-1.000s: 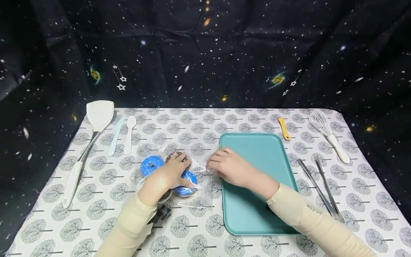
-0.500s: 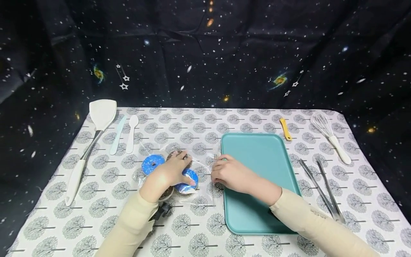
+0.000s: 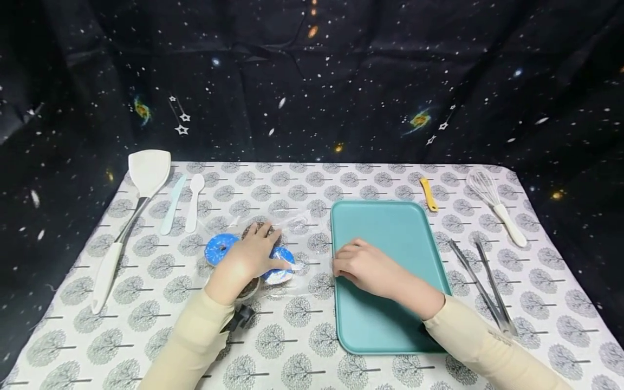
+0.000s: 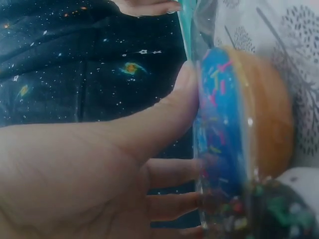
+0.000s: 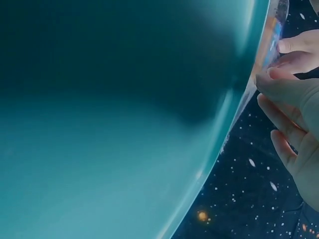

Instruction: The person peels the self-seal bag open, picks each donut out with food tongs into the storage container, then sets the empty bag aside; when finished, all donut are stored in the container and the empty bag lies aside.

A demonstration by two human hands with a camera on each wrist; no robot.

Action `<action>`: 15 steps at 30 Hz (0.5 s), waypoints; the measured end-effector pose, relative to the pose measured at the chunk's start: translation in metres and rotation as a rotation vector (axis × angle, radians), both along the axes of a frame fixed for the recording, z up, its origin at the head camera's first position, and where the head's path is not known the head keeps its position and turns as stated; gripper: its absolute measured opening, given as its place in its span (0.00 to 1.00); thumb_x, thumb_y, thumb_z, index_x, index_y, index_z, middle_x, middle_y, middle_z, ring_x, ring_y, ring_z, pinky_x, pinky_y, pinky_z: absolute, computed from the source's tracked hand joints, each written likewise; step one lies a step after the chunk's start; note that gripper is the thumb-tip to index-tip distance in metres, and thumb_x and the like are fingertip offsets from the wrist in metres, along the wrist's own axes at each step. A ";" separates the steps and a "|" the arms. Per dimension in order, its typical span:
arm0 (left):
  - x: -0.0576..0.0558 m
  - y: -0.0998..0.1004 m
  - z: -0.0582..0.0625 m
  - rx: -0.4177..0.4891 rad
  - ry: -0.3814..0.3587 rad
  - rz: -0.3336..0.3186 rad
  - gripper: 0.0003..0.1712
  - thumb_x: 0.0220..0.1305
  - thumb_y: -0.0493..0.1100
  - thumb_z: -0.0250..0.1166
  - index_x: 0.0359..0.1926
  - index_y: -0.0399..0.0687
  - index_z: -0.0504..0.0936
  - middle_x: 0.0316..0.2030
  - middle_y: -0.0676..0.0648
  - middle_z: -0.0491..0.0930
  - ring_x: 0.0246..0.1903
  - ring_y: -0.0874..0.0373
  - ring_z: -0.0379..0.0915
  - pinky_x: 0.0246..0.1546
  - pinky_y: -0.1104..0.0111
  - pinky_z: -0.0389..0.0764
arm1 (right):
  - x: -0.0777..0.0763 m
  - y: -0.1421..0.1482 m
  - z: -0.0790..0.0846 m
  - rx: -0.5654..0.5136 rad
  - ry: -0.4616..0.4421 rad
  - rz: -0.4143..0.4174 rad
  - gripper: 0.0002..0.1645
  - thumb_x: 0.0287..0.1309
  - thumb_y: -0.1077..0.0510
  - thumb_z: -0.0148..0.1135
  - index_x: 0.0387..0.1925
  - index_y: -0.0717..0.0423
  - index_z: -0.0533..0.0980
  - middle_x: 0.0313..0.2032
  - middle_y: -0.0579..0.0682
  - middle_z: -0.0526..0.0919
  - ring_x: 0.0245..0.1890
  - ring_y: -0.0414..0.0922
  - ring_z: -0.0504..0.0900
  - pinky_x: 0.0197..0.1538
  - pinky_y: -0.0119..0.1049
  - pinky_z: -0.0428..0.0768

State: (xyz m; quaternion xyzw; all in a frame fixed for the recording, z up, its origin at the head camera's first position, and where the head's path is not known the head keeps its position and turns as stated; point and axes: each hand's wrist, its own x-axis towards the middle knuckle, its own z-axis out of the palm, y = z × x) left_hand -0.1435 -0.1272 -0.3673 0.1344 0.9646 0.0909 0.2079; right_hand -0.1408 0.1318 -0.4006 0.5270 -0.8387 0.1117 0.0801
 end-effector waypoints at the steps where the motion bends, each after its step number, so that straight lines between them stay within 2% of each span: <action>1: 0.000 -0.001 0.000 -0.002 0.009 -0.008 0.48 0.59 0.63 0.59 0.71 0.44 0.51 0.71 0.35 0.43 0.68 0.33 0.39 0.56 0.34 0.60 | 0.000 0.001 0.000 -0.008 0.000 0.001 0.08 0.48 0.63 0.68 0.30 0.48 0.79 0.34 0.40 0.84 0.42 0.39 0.80 0.55 0.38 0.73; 4: 0.000 -0.009 0.003 0.038 0.031 -0.038 0.48 0.61 0.65 0.56 0.72 0.47 0.48 0.71 0.35 0.42 0.68 0.34 0.41 0.56 0.35 0.61 | 0.002 0.006 0.003 -0.042 0.004 0.005 0.08 0.49 0.63 0.67 0.32 0.49 0.80 0.35 0.41 0.83 0.41 0.40 0.79 0.52 0.37 0.75; 6: 0.001 -0.018 0.003 0.075 0.063 -0.066 0.46 0.61 0.63 0.56 0.72 0.47 0.51 0.71 0.34 0.42 0.67 0.34 0.44 0.58 0.37 0.62 | 0.005 0.010 0.003 -0.072 0.002 0.007 0.08 0.49 0.63 0.67 0.33 0.49 0.80 0.35 0.41 0.83 0.41 0.40 0.79 0.51 0.37 0.76; 8: 0.002 -0.028 0.001 0.097 0.134 -0.101 0.43 0.61 0.60 0.59 0.70 0.46 0.56 0.71 0.34 0.44 0.67 0.36 0.48 0.61 0.40 0.59 | 0.007 0.015 0.003 -0.096 0.000 0.004 0.09 0.48 0.64 0.68 0.32 0.50 0.80 0.34 0.42 0.83 0.40 0.40 0.79 0.50 0.36 0.77; 11: 0.005 -0.042 -0.007 0.100 0.287 -0.144 0.37 0.60 0.54 0.63 0.65 0.42 0.66 0.67 0.35 0.57 0.64 0.38 0.57 0.64 0.43 0.57 | 0.011 0.024 0.002 -0.115 -0.010 -0.001 0.09 0.46 0.64 0.68 0.32 0.50 0.80 0.34 0.42 0.82 0.40 0.40 0.79 0.49 0.37 0.77; 13: 0.008 -0.051 -0.014 0.112 0.368 -0.144 0.33 0.60 0.52 0.63 0.62 0.40 0.69 0.64 0.36 0.64 0.63 0.41 0.61 0.65 0.45 0.57 | 0.013 0.030 0.002 -0.120 -0.015 -0.005 0.09 0.46 0.63 0.69 0.32 0.50 0.80 0.34 0.42 0.82 0.39 0.40 0.79 0.49 0.37 0.78; 15: 0.011 -0.058 -0.022 0.148 0.415 -0.131 0.31 0.62 0.52 0.62 0.60 0.38 0.71 0.62 0.37 0.67 0.61 0.41 0.63 0.65 0.46 0.58 | 0.015 0.036 0.003 -0.120 -0.017 -0.010 0.10 0.45 0.63 0.69 0.32 0.50 0.80 0.33 0.41 0.82 0.39 0.40 0.79 0.49 0.37 0.78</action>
